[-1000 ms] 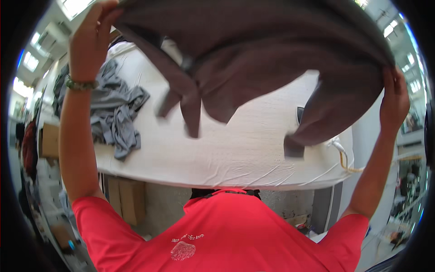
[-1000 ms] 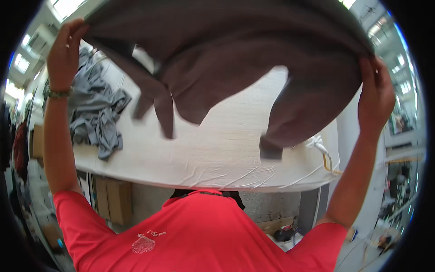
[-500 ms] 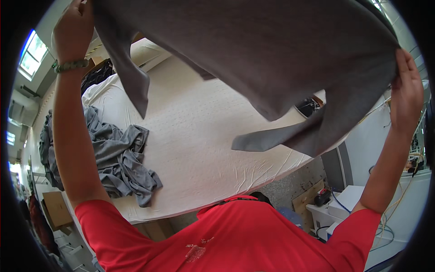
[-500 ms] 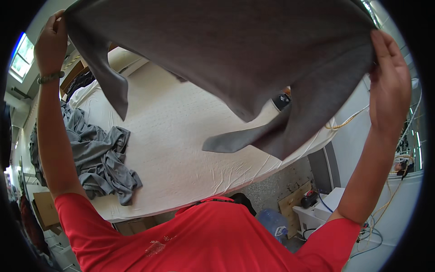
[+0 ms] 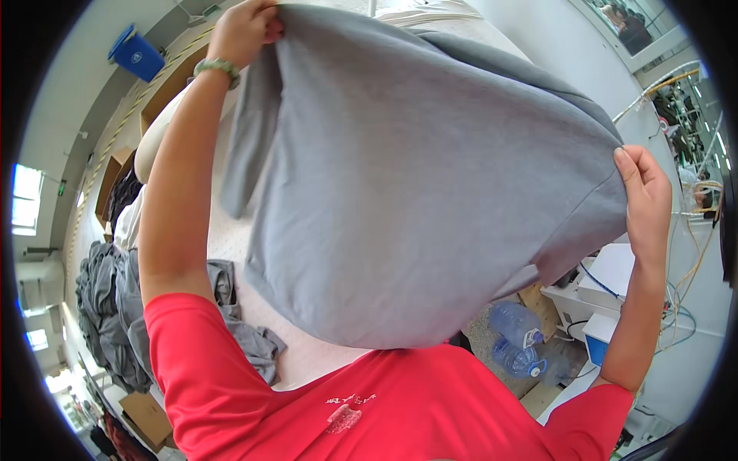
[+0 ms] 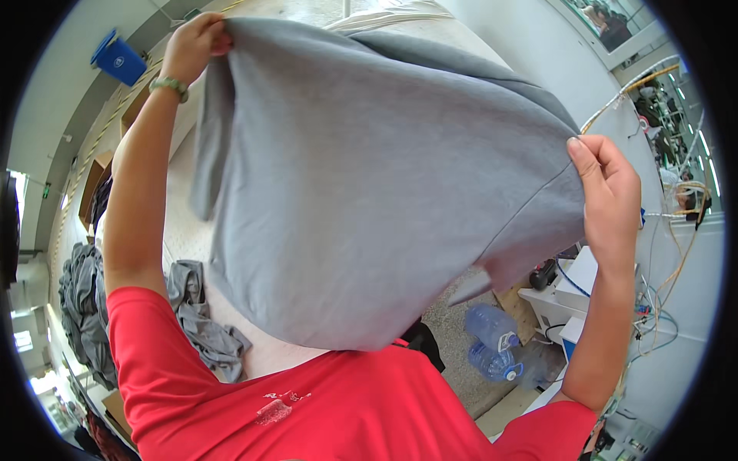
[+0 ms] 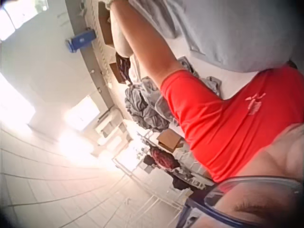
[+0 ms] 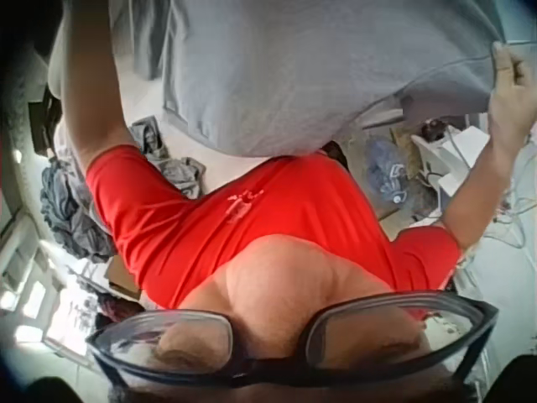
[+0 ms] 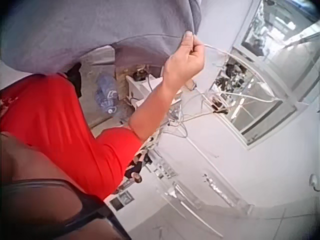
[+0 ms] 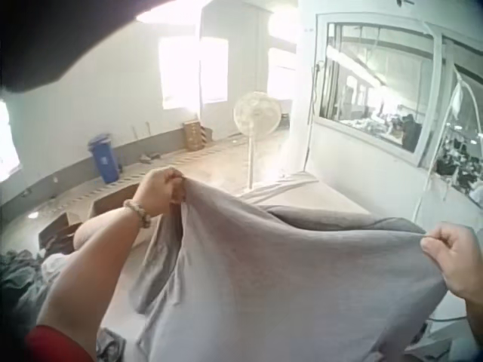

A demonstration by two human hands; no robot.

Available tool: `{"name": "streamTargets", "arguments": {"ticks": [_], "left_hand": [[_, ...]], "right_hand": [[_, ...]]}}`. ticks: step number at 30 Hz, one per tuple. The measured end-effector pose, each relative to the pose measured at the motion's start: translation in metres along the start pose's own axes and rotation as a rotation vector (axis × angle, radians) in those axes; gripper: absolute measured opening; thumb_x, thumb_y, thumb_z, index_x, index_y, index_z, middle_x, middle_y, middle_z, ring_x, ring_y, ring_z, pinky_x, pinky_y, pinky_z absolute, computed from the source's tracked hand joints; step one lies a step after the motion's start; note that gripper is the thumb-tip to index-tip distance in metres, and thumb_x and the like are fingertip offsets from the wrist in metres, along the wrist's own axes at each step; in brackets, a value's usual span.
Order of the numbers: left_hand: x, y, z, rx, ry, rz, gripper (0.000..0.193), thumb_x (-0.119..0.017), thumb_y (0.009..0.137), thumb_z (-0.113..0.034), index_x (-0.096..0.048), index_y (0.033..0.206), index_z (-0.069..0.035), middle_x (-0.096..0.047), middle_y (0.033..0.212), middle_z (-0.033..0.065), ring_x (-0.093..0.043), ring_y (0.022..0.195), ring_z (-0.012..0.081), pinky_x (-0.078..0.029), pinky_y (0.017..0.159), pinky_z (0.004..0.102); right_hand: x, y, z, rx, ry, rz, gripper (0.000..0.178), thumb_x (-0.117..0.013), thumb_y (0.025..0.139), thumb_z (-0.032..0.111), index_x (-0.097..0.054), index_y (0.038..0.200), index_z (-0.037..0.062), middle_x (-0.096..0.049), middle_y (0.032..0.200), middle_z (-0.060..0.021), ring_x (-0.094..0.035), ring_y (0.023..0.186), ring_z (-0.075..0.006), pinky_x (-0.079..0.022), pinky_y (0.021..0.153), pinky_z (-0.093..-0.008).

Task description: Iron and fold grey garments on an industrial ironing table.

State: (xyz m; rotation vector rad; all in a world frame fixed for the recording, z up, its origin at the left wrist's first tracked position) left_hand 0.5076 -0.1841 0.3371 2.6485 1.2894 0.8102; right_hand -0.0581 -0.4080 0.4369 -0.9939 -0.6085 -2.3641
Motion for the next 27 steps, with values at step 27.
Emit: {"name": "streamTargets", "arguments": {"ticks": [27], "left_hand": [[0.061,-0.192,0.246,-0.031,0.568,0.107,0.02,-0.054,0.101,-0.001,-0.069,0.112,-0.009,-0.075,0.094,0.0144,-0.074,0.091,0.0356,-0.056,0.085,0.0401]], "right_hand": [[-0.305,-0.239,0.026,0.45,0.32,0.593,0.018,-0.075,0.1,0.022,-0.066,0.104,0.0065,-0.068,0.111,-0.0117,-0.073,0.078,-0.0318,-0.059,0.063,-0.0392]]}}
Point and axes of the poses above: each hand's wrist, its own y-axis towards the middle knuckle, its own x-axis out of the back of the hand, z = x × y, the point moved 2 cm from there along y, towards the middle knuckle
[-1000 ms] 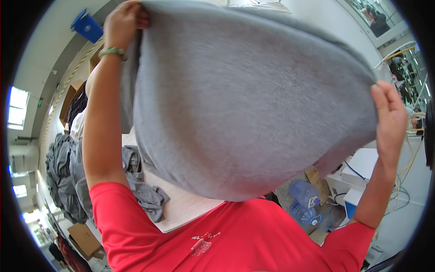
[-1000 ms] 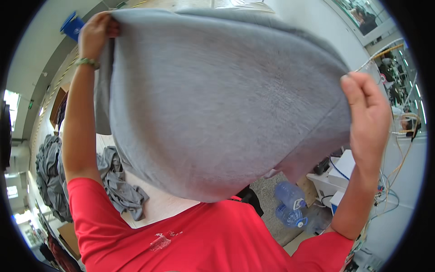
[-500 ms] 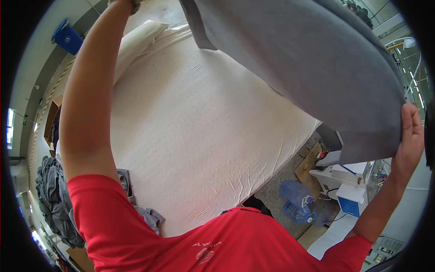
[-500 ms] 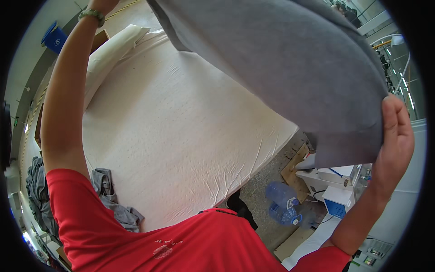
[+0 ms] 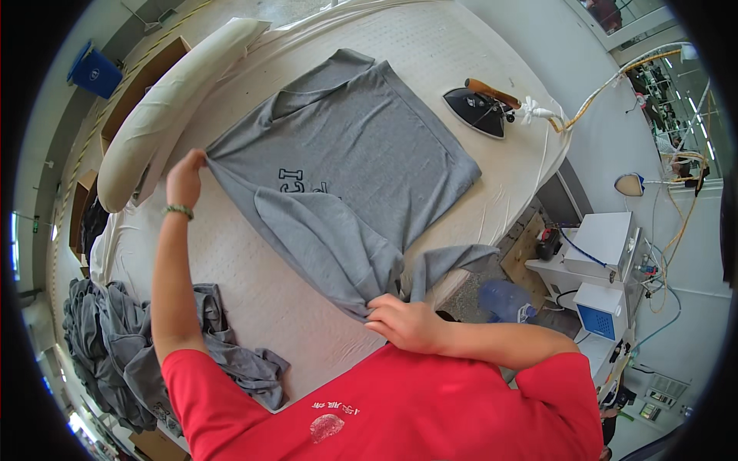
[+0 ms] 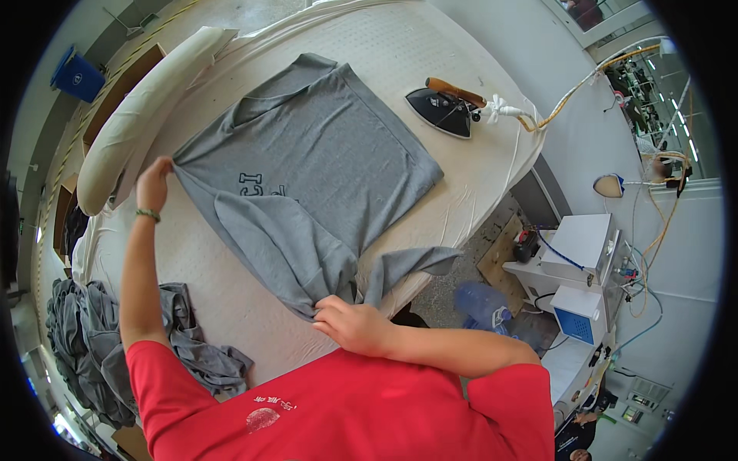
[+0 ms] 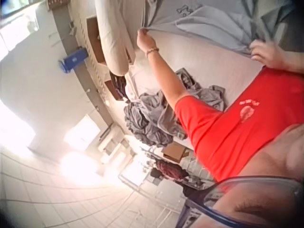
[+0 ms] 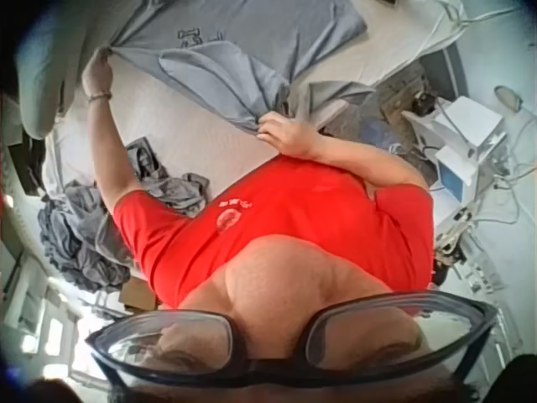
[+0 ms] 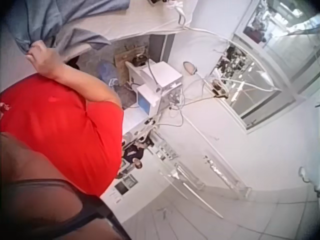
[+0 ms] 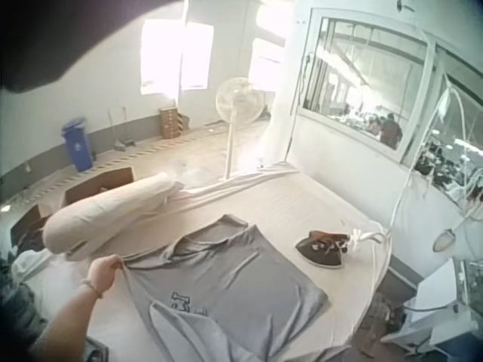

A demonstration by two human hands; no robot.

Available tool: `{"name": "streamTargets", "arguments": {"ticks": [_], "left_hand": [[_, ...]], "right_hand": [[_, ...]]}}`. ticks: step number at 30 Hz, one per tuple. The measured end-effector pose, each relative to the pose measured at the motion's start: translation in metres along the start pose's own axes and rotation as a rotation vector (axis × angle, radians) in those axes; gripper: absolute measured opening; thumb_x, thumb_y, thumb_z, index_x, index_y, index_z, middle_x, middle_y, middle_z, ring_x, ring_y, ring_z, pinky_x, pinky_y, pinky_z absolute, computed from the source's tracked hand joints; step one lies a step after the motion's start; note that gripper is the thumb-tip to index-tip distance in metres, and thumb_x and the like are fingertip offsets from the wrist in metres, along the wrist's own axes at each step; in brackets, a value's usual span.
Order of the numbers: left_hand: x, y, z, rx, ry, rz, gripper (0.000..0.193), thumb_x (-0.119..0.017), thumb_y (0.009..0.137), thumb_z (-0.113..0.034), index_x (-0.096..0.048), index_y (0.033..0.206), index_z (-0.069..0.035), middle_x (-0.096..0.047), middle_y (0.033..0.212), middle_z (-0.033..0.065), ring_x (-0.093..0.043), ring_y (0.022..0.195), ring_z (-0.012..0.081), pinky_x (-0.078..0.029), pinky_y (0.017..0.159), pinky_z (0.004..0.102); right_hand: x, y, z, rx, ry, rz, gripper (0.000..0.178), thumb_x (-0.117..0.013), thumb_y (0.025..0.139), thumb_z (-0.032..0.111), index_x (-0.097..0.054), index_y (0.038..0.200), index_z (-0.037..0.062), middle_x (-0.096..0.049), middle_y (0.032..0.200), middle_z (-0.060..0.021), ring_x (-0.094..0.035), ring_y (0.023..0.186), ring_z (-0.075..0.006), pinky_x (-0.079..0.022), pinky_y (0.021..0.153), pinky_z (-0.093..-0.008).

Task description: Iron and fold grey garments on an industrial ironing table.

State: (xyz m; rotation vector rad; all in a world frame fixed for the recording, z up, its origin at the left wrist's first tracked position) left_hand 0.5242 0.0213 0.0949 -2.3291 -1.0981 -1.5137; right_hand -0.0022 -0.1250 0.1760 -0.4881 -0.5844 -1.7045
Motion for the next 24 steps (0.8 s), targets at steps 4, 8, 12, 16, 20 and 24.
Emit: {"name": "streamTargets", "arguments": {"ticks": [4,8,12,16,20,24], "left_hand": [[-0.054,-0.052,0.014,0.043,0.271,0.032,0.025,-0.058,0.097,-0.002,-0.074,0.111,-0.016,-0.075,0.118,0.0086,-0.072,0.108,0.0343,-0.059,0.086,0.0433],[-0.061,-0.06,-0.035,0.01,0.561,-0.226,0.029,-0.059,0.094,-0.001,-0.075,0.116,-0.011,-0.071,0.121,0.0147,-0.07,0.109,0.038,-0.058,0.092,0.0466],[-0.053,-0.09,-0.176,-0.127,-0.056,0.078,0.042,-0.068,0.091,-0.012,-0.07,0.133,-0.009,-0.071,0.116,0.0178,-0.069,0.105,0.0388,-0.056,0.094,0.0504],[-0.097,-0.171,-0.311,-0.156,-0.055,0.641,0.047,-0.074,0.087,-0.027,-0.068,0.131,-0.009,-0.069,0.103,0.0164,-0.07,0.098,0.0401,-0.057,0.086,0.0497],[-0.121,-0.182,-0.299,-0.168,-0.015,0.611,0.032,-0.074,0.083,-0.024,-0.068,0.11,-0.007,-0.07,0.101,0.013,-0.071,0.095,0.0367,-0.057,0.083,0.0497],[-0.037,-0.261,-0.199,0.459,-0.708,-0.088,0.024,-0.066,0.083,-0.004,-0.071,0.107,-0.004,-0.067,0.097,0.0012,-0.065,0.089,0.0144,-0.054,0.079,0.0333]], "right_hand": [[-0.068,0.004,-0.042,0.076,-0.099,0.282,0.016,-0.067,0.103,0.021,-0.062,0.103,0.0056,-0.063,0.105,-0.0129,-0.072,0.074,-0.0323,-0.06,0.06,-0.0415],[-0.108,0.01,-0.049,0.169,-0.237,0.53,0.011,-0.063,0.097,0.015,-0.063,0.094,0.0046,-0.06,0.096,-0.0152,-0.074,0.074,-0.0298,-0.059,0.057,-0.0417],[-0.135,0.012,-0.047,0.175,-0.348,0.549,0.01,-0.063,0.092,0.013,-0.067,0.09,0.004,-0.064,0.101,-0.0181,-0.075,0.074,-0.0291,-0.058,0.056,-0.0419],[-0.151,0.008,-0.046,0.408,-0.466,0.361,0.014,-0.061,0.093,0.013,-0.069,0.094,0.002,-0.068,0.106,-0.0204,-0.074,0.076,-0.0311,-0.059,0.058,-0.0447],[-0.132,-0.006,-0.048,0.084,-0.339,0.728,0.018,-0.063,0.092,0.013,-0.073,0.102,0.0009,-0.068,0.134,-0.0255,-0.075,0.094,-0.0339,-0.062,0.077,-0.0465],[-0.06,-0.026,-0.055,0.315,-0.07,0.601,0.018,-0.067,0.092,0.015,-0.07,0.105,0.0026,-0.053,0.157,-0.0219,-0.074,0.099,-0.0357,-0.062,0.08,-0.0479]]}}
Point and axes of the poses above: each hand's wrist, its own y-axis towards the middle knuckle, its own x-axis out of the back of the hand, z = x × y, the point moved 2 cm from there along y, towards the middle knuckle
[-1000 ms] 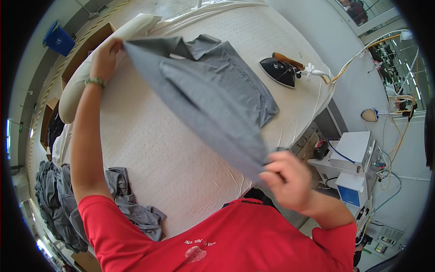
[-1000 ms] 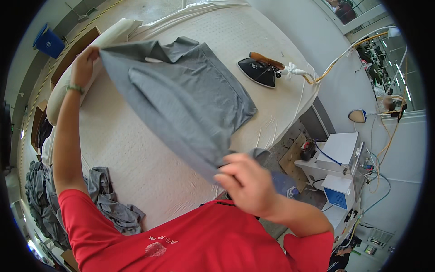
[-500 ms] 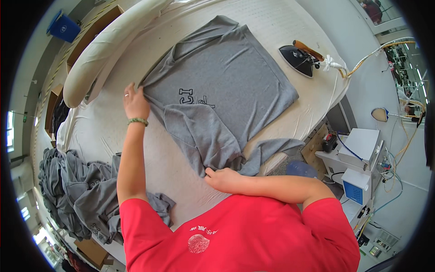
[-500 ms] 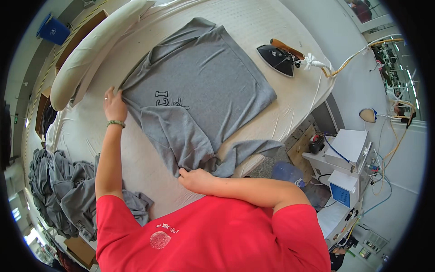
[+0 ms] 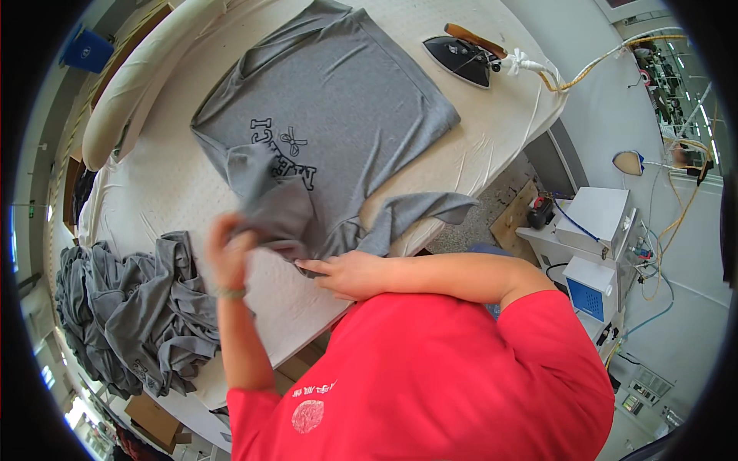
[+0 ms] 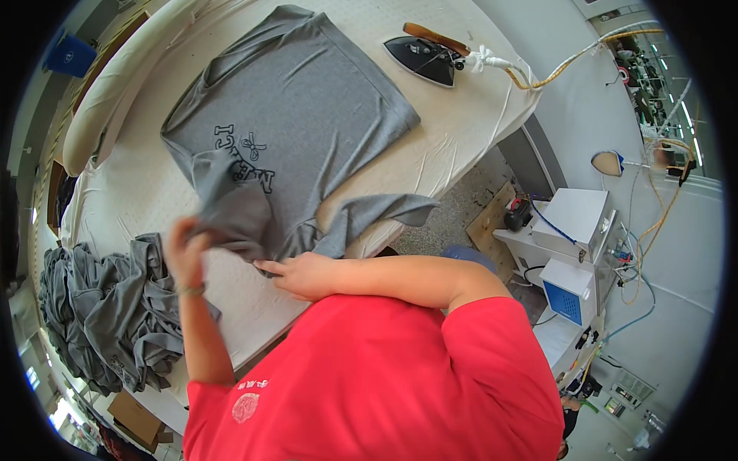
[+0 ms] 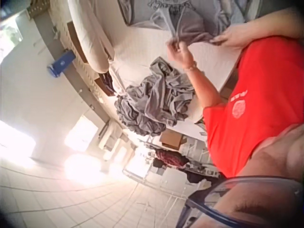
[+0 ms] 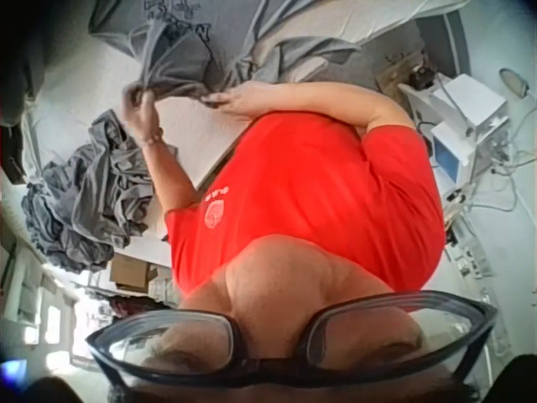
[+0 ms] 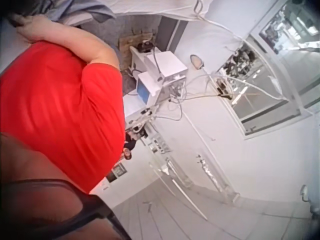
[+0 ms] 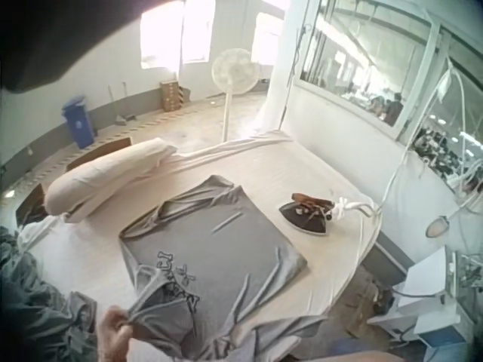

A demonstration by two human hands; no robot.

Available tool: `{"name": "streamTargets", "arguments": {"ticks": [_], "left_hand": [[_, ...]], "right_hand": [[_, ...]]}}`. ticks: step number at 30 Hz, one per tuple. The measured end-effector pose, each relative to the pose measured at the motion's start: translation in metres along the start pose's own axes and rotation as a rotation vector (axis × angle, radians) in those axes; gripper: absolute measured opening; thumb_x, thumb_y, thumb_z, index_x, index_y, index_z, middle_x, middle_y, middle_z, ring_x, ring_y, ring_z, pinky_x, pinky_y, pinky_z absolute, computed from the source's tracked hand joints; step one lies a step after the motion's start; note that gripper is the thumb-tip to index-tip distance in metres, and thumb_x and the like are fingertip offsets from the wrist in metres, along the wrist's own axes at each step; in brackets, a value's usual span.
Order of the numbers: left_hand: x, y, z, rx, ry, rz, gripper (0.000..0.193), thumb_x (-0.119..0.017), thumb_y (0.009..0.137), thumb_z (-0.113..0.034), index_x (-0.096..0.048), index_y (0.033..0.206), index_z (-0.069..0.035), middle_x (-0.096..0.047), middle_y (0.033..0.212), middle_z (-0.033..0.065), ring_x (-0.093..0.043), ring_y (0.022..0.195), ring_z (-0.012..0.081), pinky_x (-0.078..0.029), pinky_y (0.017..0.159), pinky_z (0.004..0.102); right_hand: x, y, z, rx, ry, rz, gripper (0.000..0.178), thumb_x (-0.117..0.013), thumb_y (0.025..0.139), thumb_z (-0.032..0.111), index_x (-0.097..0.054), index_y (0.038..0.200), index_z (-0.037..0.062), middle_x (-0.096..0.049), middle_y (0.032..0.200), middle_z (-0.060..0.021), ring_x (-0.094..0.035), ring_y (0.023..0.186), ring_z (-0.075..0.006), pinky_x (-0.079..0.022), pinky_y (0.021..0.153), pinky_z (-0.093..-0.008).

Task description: Iron and fold grey garments on an industrial ironing table.

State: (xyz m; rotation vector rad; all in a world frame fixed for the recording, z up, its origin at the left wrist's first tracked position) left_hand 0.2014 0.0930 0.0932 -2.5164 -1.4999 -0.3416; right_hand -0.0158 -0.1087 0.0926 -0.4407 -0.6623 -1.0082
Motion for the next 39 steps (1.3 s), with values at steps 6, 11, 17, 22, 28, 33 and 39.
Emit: {"name": "streamTargets", "arguments": {"ticks": [6,11,17,22,28,33,39], "left_hand": [[0.121,-0.132,0.074,0.434,-0.399,-1.002,0.034,-0.058,0.107,-0.016,-0.06,0.137,0.0,-0.068,0.127,0.0159,-0.068,0.112,0.0283,-0.056,0.097,0.0396],[-0.093,-0.22,0.035,0.75,-0.832,-0.727,0.042,-0.055,0.113,-0.027,-0.057,0.144,0.0,-0.065,0.143,0.0246,-0.065,0.131,0.0394,-0.054,0.114,0.0498],[-0.318,-0.169,-0.024,0.82,-0.907,-0.643,0.026,-0.071,0.104,-0.026,-0.063,0.118,-0.006,-0.071,0.122,0.0134,-0.069,0.116,0.0328,-0.056,0.101,0.0505],[-0.32,-0.153,-0.037,0.611,-1.163,-0.859,0.021,-0.054,0.094,-0.017,-0.067,0.107,-0.006,-0.073,0.106,0.0132,-0.069,0.101,0.0317,-0.058,0.1,0.0616],[-0.242,-0.233,-0.061,0.672,-0.789,-0.977,0.031,-0.064,0.102,-0.025,-0.076,0.114,0.001,-0.079,0.107,0.0087,-0.075,0.098,0.0225,-0.058,0.091,0.0359],[-0.222,-0.282,-0.068,0.935,0.831,-0.261,0.051,-0.076,0.096,-0.039,-0.07,0.131,-0.003,-0.077,0.12,0.0177,-0.073,0.112,0.032,-0.054,0.098,0.0421],[-0.218,-0.215,-0.064,0.608,0.888,-0.487,0.055,-0.081,0.093,-0.025,-0.063,0.141,-0.005,-0.073,0.122,0.0152,-0.07,0.115,0.0314,-0.055,0.099,0.0435]], "right_hand": [[0.046,-0.088,-0.051,0.002,0.066,-0.274,0.021,-0.073,0.091,0.021,-0.073,0.108,0.0077,-0.073,0.129,-0.017,-0.074,0.102,-0.0354,-0.061,0.083,-0.049],[0.205,-0.159,-0.18,-0.328,-0.339,-0.757,0.031,-0.068,0.09,0.012,-0.073,0.119,0.0046,-0.074,0.121,-0.0196,-0.071,0.114,-0.038,-0.056,0.101,-0.0491],[0.355,-0.175,-0.317,-0.499,-0.882,-0.79,0.077,-0.073,0.094,0.024,-0.039,0.16,0.0021,-0.05,0.159,-0.0199,-0.046,0.148,-0.0375,-0.036,0.124,-0.0522],[0.355,-0.188,-0.366,-0.633,-0.906,-0.564,0.081,-0.073,0.094,0.024,-0.036,0.164,0.0065,-0.053,0.157,-0.0154,-0.048,0.146,-0.0333,-0.036,0.122,-0.0497],[0.348,-0.201,-0.336,-0.361,-0.668,-0.874,0.061,-0.075,0.092,0.021,-0.056,0.148,0.0064,-0.061,0.147,-0.0148,-0.057,0.136,-0.0337,-0.043,0.114,-0.049],[0.239,-0.206,-0.304,-0.681,0.764,-0.479,0.054,-0.081,0.095,0.024,-0.06,0.134,-0.0051,-0.075,0.112,-0.0171,-0.074,0.066,-0.0228,-0.057,0.054,-0.0364],[0.201,-0.202,-0.314,-0.693,0.92,-0.458,0.052,-0.082,0.096,0.02,-0.061,0.132,-0.0098,-0.077,0.098,-0.0137,-0.072,0.062,-0.0159,-0.053,0.048,-0.0282]]}}
Point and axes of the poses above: each hand's wrist, its own y-axis towards the middle knuckle, its own x-axis out of the back of the hand, z = x × y, the point moved 2 cm from there along y, towards the middle knuckle
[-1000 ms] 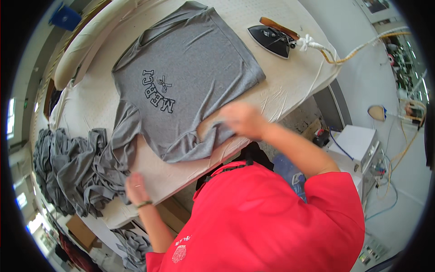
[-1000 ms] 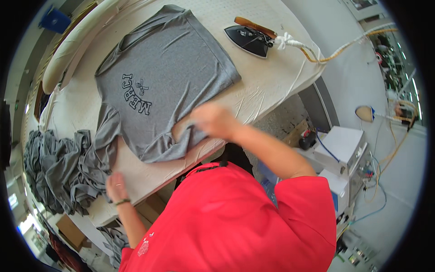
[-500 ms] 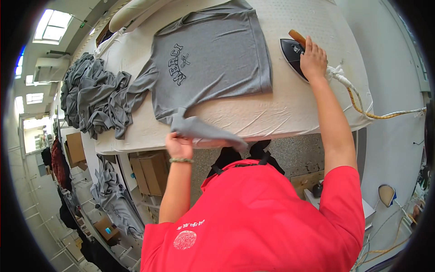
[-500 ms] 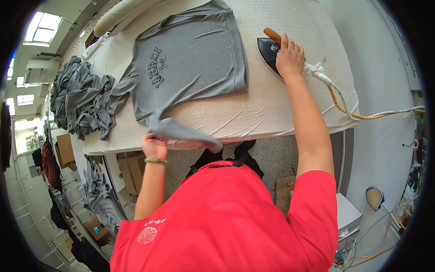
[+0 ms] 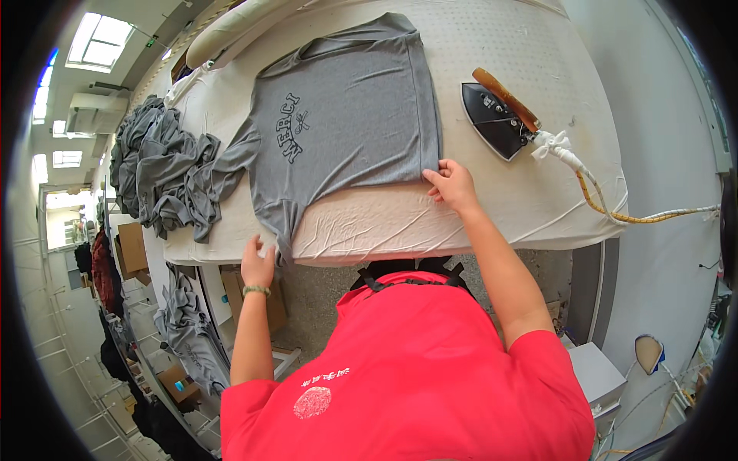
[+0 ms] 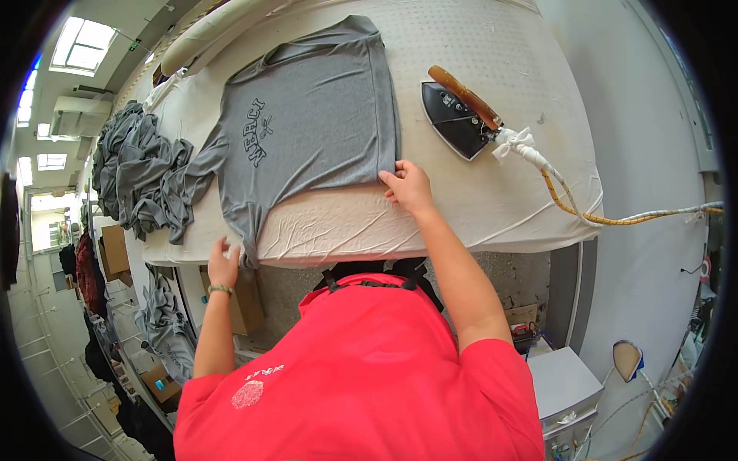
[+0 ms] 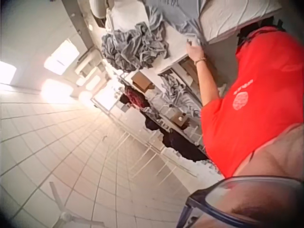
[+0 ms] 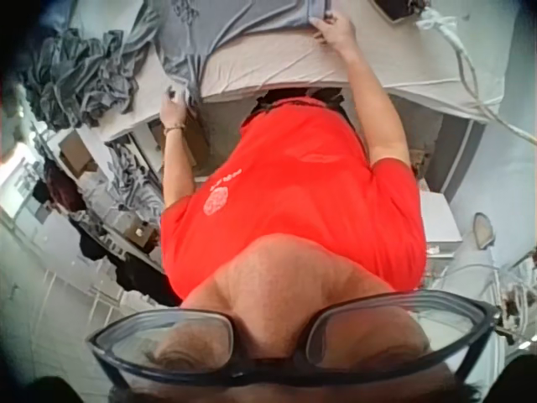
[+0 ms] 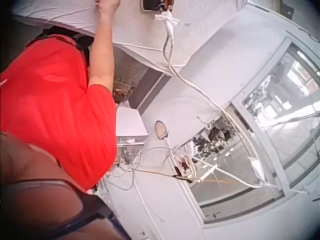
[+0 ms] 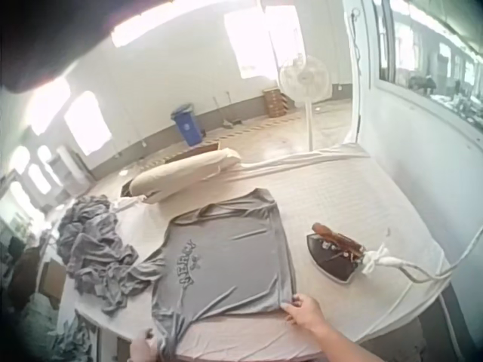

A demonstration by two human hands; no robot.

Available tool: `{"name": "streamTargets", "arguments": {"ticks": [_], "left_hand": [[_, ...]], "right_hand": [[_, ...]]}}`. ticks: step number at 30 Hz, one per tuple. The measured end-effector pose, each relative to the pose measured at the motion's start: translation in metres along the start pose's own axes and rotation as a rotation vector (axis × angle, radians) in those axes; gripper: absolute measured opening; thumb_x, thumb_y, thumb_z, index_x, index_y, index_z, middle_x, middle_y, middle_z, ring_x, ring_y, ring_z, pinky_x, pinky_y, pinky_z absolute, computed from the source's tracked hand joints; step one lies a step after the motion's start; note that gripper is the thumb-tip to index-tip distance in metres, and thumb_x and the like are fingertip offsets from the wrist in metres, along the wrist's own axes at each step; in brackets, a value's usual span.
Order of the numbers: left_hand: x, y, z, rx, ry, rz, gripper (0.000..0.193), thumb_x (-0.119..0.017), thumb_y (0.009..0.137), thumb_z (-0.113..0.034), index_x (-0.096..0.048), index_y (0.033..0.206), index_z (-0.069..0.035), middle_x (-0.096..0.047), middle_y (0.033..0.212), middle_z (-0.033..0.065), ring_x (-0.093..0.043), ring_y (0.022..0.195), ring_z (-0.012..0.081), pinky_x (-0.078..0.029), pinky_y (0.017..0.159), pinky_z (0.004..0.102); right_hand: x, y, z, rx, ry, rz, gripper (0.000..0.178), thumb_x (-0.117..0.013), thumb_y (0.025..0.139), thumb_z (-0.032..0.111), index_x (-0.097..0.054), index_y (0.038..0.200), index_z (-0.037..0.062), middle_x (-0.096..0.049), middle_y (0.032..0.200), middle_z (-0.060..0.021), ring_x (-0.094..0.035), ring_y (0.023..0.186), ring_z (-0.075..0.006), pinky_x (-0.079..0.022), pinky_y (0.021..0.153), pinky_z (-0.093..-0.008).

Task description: Iron and fold grey garments on an industrial ironing table.

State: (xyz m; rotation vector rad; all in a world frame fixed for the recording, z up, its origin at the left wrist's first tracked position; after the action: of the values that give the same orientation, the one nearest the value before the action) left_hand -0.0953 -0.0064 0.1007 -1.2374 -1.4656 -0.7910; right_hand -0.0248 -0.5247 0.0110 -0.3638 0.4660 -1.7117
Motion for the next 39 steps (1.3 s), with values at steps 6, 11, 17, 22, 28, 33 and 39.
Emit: {"name": "streamTargets", "arguments": {"ticks": [6,11,17,22,28,33,39], "left_hand": [[-0.028,0.18,-0.186,-0.508,-0.255,0.034,0.04,-0.078,0.096,-0.023,-0.069,0.131,-0.007,-0.073,0.119,0.012,-0.074,0.103,0.0261,-0.057,0.094,0.0403],[-0.078,0.345,-0.383,-0.75,-0.157,0.005,0.048,-0.077,0.096,-0.029,-0.065,0.138,-0.009,-0.067,0.136,0.0149,-0.075,0.103,0.0299,-0.058,0.094,0.0438],[-0.14,0.465,-0.502,-0.765,0.205,0.438,0.047,-0.079,0.094,-0.038,-0.068,0.13,-0.01,-0.07,0.129,0.0182,-0.07,0.12,0.0338,-0.057,0.1,0.0475],[-0.129,0.516,-0.534,-0.723,0.034,0.719,0.028,-0.08,0.094,-0.026,-0.069,0.101,-0.002,-0.07,0.083,0.0079,-0.07,0.064,0.02,-0.058,0.06,0.0392],[-0.124,0.507,-0.518,-0.871,0.083,0.299,0.038,-0.08,0.095,-0.039,-0.07,0.106,-0.005,-0.071,0.126,0.0184,-0.069,0.121,0.0303,-0.055,0.1,0.0435],[-0.112,0.534,-0.52,-0.538,-0.287,0.415,0.027,-0.078,0.097,-0.026,-0.07,0.114,-0.008,-0.07,0.122,0.0141,-0.067,0.119,0.0334,-0.056,0.098,0.0426],[-0.098,0.496,-0.518,-1.028,-0.47,-0.301,0.019,-0.071,0.101,-0.022,-0.078,0.111,-0.008,-0.076,0.116,0.0156,-0.072,0.114,0.033,-0.057,0.096,0.0444]], "right_hand": [[0.004,-0.008,0.002,-0.038,0.064,0.0,0.047,-0.081,0.097,0.018,-0.061,0.13,-0.0086,-0.075,0.093,-0.012,-0.072,0.064,-0.0146,-0.053,0.049,-0.0277],[0.004,-0.014,0.006,-0.185,0.11,-0.049,0.039,-0.078,0.1,0.012,-0.061,0.13,-0.0063,-0.074,0.09,-0.0089,-0.074,0.07,-0.0142,-0.055,0.056,-0.0258],[-0.003,-0.021,0.018,-0.315,0.217,-0.102,0.028,-0.076,0.101,0.01,-0.065,0.122,-0.0059,-0.075,0.093,-0.0089,-0.075,0.077,-0.0141,-0.058,0.063,-0.0257],[-0.003,-0.021,0.022,-0.408,0.219,-0.145,0.026,-0.078,0.1,0.008,-0.066,0.117,-0.0075,-0.076,0.092,-0.0097,-0.075,0.077,-0.0139,-0.058,0.063,-0.0261],[-0.002,-0.02,0.03,-0.417,0.207,-0.114,0.025,-0.078,0.099,0.007,-0.067,0.116,-0.0071,-0.075,0.092,-0.009,-0.074,0.078,-0.0131,-0.059,0.066,-0.0264],[-0.005,-0.018,0.032,-0.423,0.188,-0.116,0.023,-0.077,0.1,0.007,-0.067,0.115,-0.0067,-0.075,0.093,-0.0082,-0.073,0.078,-0.012,-0.058,0.068,-0.0252],[-0.001,-0.007,0.073,-0.265,-0.532,-0.029,0.029,-0.079,0.098,0.02,-0.07,0.116,-0.0004,-0.077,0.094,-0.0127,-0.076,0.077,-0.0239,-0.058,0.069,-0.0355]]}}
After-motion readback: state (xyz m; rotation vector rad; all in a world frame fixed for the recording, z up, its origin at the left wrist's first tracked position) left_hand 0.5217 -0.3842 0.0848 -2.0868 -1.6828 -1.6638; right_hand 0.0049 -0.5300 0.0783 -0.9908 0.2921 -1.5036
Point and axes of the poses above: each hand's wrist, its own y-axis towards the middle knuckle, its own x-axis out of the back of the hand, z = x × y, the point moved 2 cm from there along y, towards the middle knuckle
